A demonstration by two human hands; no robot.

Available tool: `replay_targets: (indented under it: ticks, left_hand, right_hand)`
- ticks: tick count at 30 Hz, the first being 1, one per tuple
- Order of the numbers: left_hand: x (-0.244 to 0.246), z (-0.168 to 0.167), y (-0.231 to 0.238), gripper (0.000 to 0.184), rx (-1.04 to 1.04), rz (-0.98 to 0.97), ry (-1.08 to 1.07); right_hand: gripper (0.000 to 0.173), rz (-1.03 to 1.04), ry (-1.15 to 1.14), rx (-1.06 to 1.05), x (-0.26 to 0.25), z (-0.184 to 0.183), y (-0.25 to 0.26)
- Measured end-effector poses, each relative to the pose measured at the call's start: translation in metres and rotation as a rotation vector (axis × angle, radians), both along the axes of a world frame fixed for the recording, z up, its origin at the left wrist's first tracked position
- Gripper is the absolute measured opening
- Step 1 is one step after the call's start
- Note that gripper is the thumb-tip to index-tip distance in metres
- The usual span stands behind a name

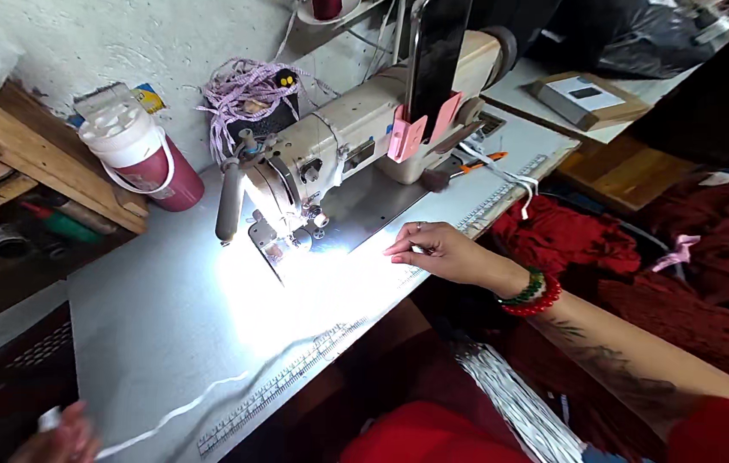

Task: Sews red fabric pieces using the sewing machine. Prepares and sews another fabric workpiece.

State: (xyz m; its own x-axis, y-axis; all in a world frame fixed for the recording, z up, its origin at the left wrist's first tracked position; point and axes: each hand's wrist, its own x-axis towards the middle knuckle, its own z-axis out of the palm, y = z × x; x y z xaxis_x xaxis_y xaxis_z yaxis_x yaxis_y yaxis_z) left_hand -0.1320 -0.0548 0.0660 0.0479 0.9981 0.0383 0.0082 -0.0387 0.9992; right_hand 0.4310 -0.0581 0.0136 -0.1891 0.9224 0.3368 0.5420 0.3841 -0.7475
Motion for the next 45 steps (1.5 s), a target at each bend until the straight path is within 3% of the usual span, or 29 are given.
replay_targets:
  ticks: [2, 4, 7, 10, 21, 26, 30, 37, 41, 45]
  left_hand:
    - [0.056, 0.010, 0.002, 0.021, 0.059, -0.130, 0.161]
    - [0.133, 0.007, 0.009, 0.009, 0.194, -0.243, 0.216]
    - [0.221, -0.015, 0.026, 0.011, 0.275, -0.456, 0.162]
    - [0.262, -0.032, 0.033, 0.009, 0.202, -0.477, 0.042]
    - [0.274, -0.038, 0.029, 0.003, 0.128, -0.306, -0.081]
    - [0.273, -0.033, 0.029, 0.003, 0.132, -0.268, -0.017]
    - [0.267, -0.027, 0.033, 0.004, 0.177, -0.209, 0.153]
    - [0.249, -0.044, 0.077, 0.008, 0.317, -0.260, 0.534]
    - [0.258, -0.063, 0.110, 0.014, 0.267, -0.255, 0.877]
    - [0.263, -0.065, 0.125, 0.018, 0.210, -0.241, 0.985]
  right_hand:
    - [0.024, 0.041, 0.019, -0.094, -0.024, 0.005, 0.003]
    - [0.021, 0.065, 0.076, -0.104, -0.054, 0.010, 0.004]
    - [0.012, 0.030, 0.229, -0.125, -0.090, 0.021, 0.003]
    - [0.009, 0.020, 0.351, -0.135, -0.099, 0.025, 0.003]
    - [0.018, 0.051, 0.386, -0.323, -0.083, 0.038, 0.001]
    - [0.012, 0.031, 0.246, -0.109, -0.085, 0.033, 0.006]
    - [0.015, 0.011, 0.095, -0.036, -0.091, 0.027, 0.017]
    - [0.016, 0.035, -0.116, -0.217, -0.106, 0.009, 0.067]
    - [0.016, -0.063, -0.279, -0.333, -0.118, -0.001, 0.101]
    - [0.026, -0.142, -0.349, -0.440, -0.121, 0.006, 0.111]
